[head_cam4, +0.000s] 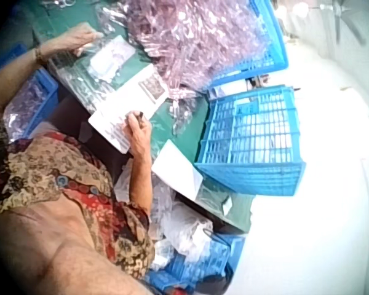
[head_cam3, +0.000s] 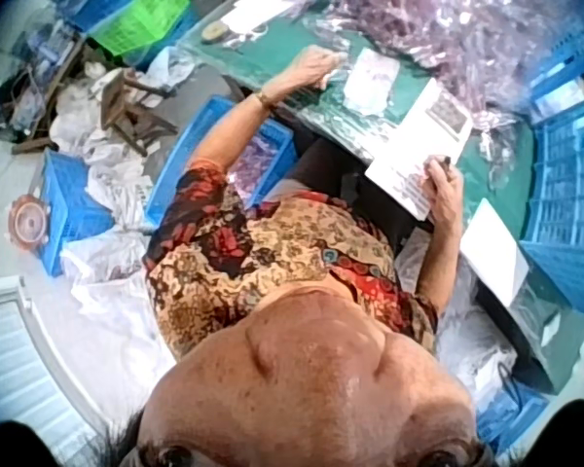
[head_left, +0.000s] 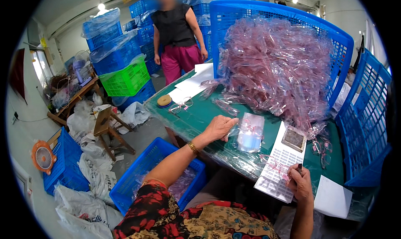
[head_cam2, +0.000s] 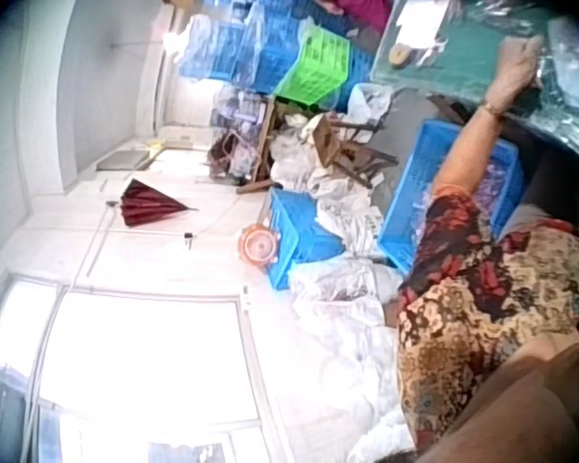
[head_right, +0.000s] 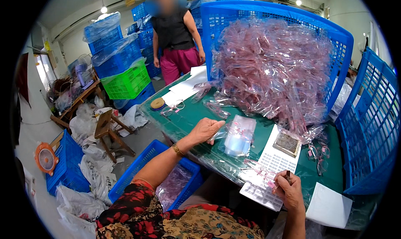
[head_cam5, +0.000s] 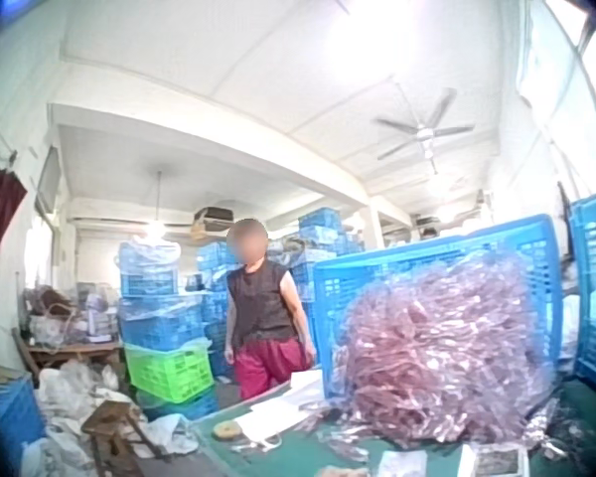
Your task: The person repeatedly picks up pink-framed eyeglasses from a table, places them into small clear plastic bags, and sets the sealed bags aside. The workspace includes blue crates filled with packaged eyeglasses and a printed sheet on the table.
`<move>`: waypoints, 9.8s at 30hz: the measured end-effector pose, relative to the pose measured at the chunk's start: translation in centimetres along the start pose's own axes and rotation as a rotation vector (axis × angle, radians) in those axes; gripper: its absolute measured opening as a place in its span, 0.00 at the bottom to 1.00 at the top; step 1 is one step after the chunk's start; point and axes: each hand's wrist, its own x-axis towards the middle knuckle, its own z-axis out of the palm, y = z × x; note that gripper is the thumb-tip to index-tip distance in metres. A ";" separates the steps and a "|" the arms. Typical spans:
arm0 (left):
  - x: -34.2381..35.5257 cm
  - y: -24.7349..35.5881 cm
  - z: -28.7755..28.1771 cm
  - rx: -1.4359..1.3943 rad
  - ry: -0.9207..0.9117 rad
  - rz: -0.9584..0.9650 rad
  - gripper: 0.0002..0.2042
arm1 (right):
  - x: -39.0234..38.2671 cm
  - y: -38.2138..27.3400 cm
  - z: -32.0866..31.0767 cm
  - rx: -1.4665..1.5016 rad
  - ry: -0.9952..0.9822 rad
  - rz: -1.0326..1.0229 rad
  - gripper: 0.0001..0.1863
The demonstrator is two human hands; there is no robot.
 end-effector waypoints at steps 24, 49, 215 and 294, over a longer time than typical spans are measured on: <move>-1.5 -1.8 2.6 -0.882 -0.076 -0.041 0.13 | 0.3 0.7 -0.5 0.011 -0.040 -0.055 0.13; -4.2 3.6 8.1 -0.826 -0.069 0.064 0.18 | -3.0 0.7 3.5 -0.476 0.203 -0.595 0.01; -23.1 -19.4 -16.7 0.682 0.247 -0.511 0.32 | -2.1 -4.4 -8.7 -0.726 0.597 -0.306 0.11; -7.9 2.4 11.2 -0.736 -0.530 -0.286 0.20 | 1.7 -2.8 4.2 -0.957 -0.177 -0.115 0.18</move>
